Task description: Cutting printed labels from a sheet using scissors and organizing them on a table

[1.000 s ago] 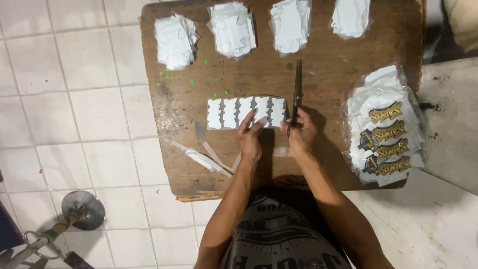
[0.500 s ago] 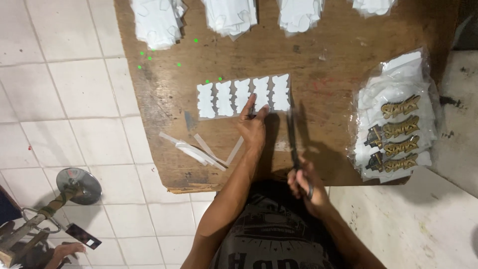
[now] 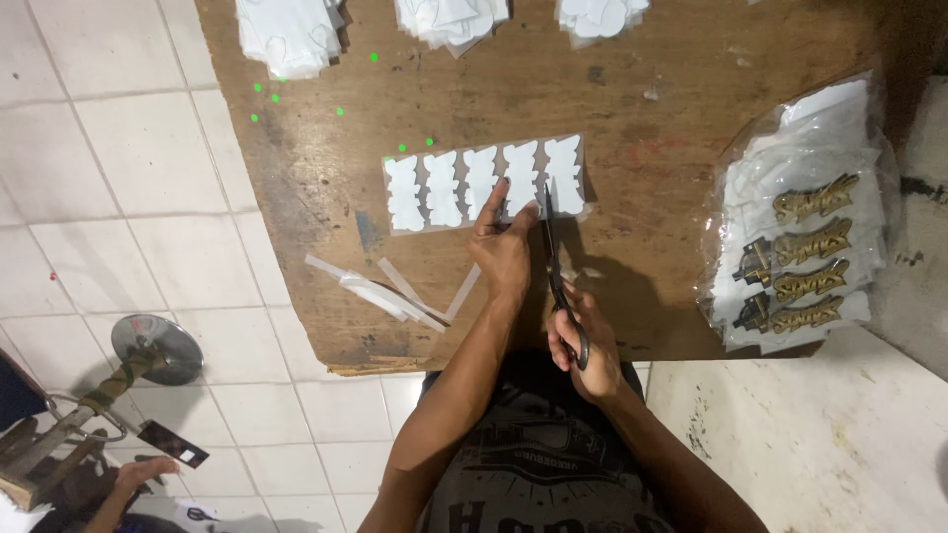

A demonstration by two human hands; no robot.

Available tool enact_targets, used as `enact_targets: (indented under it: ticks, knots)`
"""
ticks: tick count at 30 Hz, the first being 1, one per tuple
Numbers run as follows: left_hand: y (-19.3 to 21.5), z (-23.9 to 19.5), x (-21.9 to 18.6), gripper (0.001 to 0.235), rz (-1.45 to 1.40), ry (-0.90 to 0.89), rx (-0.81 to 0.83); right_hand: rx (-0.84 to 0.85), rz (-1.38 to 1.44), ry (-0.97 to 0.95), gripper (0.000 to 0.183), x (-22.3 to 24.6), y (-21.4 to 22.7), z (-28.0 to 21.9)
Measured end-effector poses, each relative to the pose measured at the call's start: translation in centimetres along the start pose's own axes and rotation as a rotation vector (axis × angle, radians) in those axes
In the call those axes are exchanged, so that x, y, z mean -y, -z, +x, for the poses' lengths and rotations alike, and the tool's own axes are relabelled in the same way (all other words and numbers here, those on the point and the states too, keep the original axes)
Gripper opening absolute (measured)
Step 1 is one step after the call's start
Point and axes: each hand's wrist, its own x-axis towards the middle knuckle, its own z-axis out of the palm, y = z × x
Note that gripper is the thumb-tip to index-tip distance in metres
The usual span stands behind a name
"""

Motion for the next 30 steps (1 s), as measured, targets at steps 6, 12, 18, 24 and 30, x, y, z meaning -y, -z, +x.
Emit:
enact_targets:
  ticks: [6, 12, 18, 24, 30]
  knots:
    - [0.6, 0.4, 1.9, 0.058, -0.007, 0.021, -0.029, 0.0, -0.004, 0.01, 0.047, 0.9, -0.7, -0.1]
    - [0.2, 0.3, 1.2, 0.059, -0.021, 0.014, -0.036, -0.003, 0.003, 0.008, 0.048, -0.7, 0.4, 0.0]
    - [1.1, 0.4, 3.2, 0.058, -0.01, -0.016, -0.031, -0.018, 0.038, 0.014, 0.049, -0.1, -0.4, -0.1]
    - [0.6, 0.2, 2.1, 0.057, -0.006, -0.033, -0.003, -0.015, -0.017, 0.008, 0.052, -0.5, 0.3, -0.2]
    - [0.9, 0.0, 2.4, 0.058, -0.043, 0.006, -0.015, -0.041, 0.027, -0.005, 0.049, -0.1, -0.1, 0.5]
